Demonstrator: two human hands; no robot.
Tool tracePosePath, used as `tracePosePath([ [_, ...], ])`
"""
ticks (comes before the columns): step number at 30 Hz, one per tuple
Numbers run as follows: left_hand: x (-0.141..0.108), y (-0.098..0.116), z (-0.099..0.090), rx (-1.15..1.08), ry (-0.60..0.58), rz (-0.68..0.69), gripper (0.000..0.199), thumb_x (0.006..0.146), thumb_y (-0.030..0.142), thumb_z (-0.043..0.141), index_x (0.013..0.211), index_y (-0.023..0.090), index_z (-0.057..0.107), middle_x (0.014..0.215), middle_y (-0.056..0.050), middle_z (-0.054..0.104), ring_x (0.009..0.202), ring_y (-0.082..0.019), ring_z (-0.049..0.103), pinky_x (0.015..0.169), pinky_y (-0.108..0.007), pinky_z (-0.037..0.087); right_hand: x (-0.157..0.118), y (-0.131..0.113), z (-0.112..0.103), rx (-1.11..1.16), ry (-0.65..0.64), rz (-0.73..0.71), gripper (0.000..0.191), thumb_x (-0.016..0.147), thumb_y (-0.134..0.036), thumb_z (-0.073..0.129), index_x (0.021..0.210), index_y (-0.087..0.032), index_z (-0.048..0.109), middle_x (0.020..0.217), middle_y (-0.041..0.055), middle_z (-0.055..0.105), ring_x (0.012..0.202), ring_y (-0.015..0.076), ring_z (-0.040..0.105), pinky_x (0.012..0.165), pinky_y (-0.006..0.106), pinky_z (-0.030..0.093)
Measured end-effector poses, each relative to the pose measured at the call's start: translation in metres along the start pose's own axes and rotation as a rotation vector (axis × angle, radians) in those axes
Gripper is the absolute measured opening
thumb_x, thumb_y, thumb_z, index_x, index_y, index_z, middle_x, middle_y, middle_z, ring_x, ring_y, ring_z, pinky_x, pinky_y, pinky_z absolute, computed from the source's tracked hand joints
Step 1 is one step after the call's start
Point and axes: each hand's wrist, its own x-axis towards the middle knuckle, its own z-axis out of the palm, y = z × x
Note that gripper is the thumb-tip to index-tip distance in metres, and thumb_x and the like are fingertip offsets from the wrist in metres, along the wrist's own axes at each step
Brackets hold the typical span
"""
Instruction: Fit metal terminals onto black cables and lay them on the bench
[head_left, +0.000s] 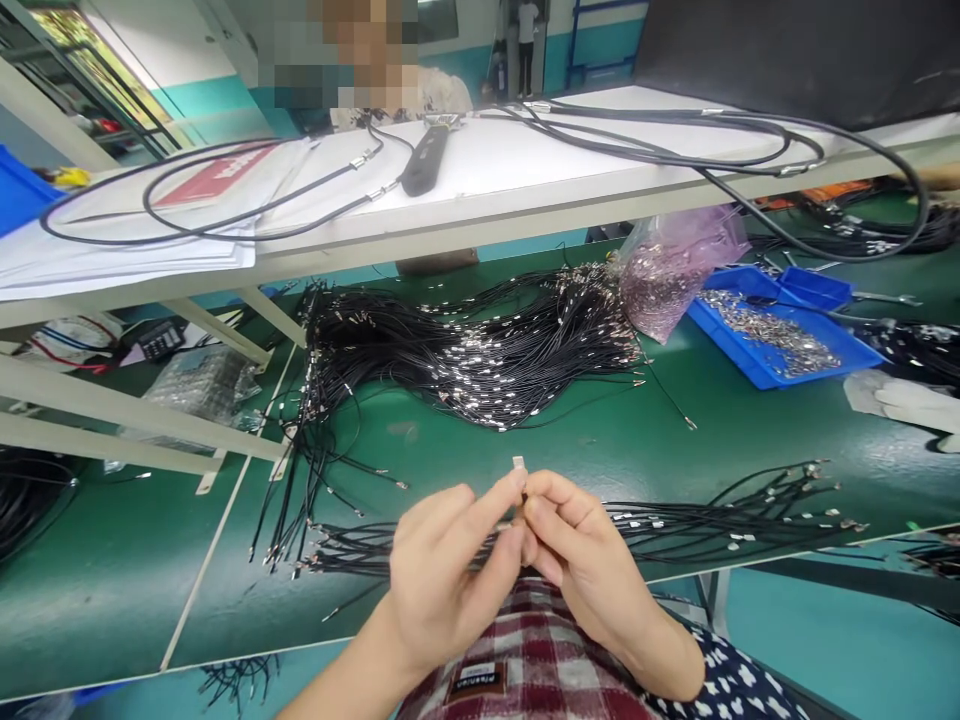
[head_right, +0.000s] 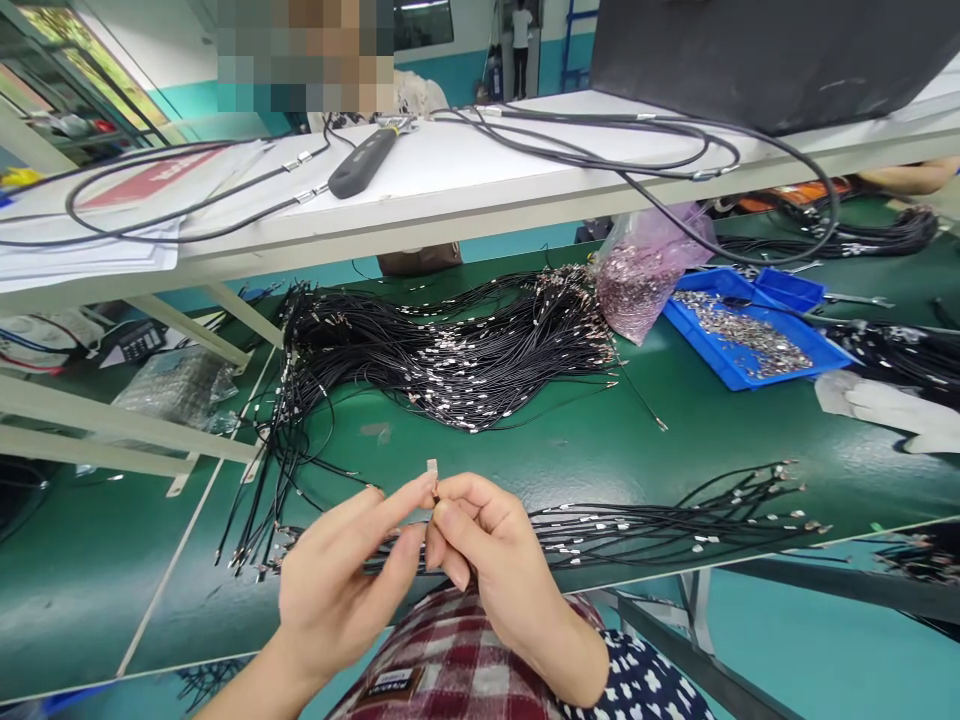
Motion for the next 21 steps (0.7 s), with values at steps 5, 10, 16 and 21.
tracePosePath([
  [5,-0.006,-0.012,0.002,0.279,-0.064,0.2,0.044,0.085,0.013,0.058,0.128,0.006,0.052,0.066,-0.001,0.047,0.059,-0.015,0.041,0.053,-0.029,0.034,0.0,0.0,-0.003,-0.051,0.064,0.013,0.014,0.092,-0.03,0.061,0.091,-0.017,0.065,0.065,-0.0014,0.056,0.048,0.0037,0.037,0.047,0.017,0.025],
  [10,-0.006,-0.021,0.008,0.261,-0.141,0.2,0.05,0.086,0.01,0.055,0.135,0.006,0.045,0.066,-0.001,0.047,0.059,-0.015,0.041,0.053,-0.029,0.033,0.001,0.001,-0.005,-0.084,0.101,0.015,0.016,0.092,-0.031,0.061,0.091,-0.016,0.065,0.063,-0.0017,0.054,0.049,0.0045,0.035,0.048,0.019,0.024],
  [16,-0.006,-0.03,-0.018,0.001,-0.154,-0.145,0.034,0.092,0.016,0.048,0.125,0.02,0.058,0.069,-0.001,0.052,0.061,-0.013,0.044,0.056,-0.026,0.036,0.011,-0.025,-0.028,-0.133,0.212,-0.011,0.022,0.086,-0.035,0.067,0.094,-0.015,0.065,0.058,-0.0048,0.044,0.048,0.0047,0.029,0.046,0.02,0.021],
  [21,-0.043,-0.093,-0.1,-0.492,0.537,-0.916,0.02,0.089,0.031,0.054,0.091,0.016,0.066,0.053,0.006,0.031,0.045,-0.008,0.027,0.043,-0.02,0.025,0.003,-0.113,-0.134,-0.005,0.587,-0.133,0.01,0.079,-0.019,0.073,0.087,-0.016,0.066,0.057,-0.0053,0.038,0.044,0.0036,0.029,0.043,0.022,0.025],
])
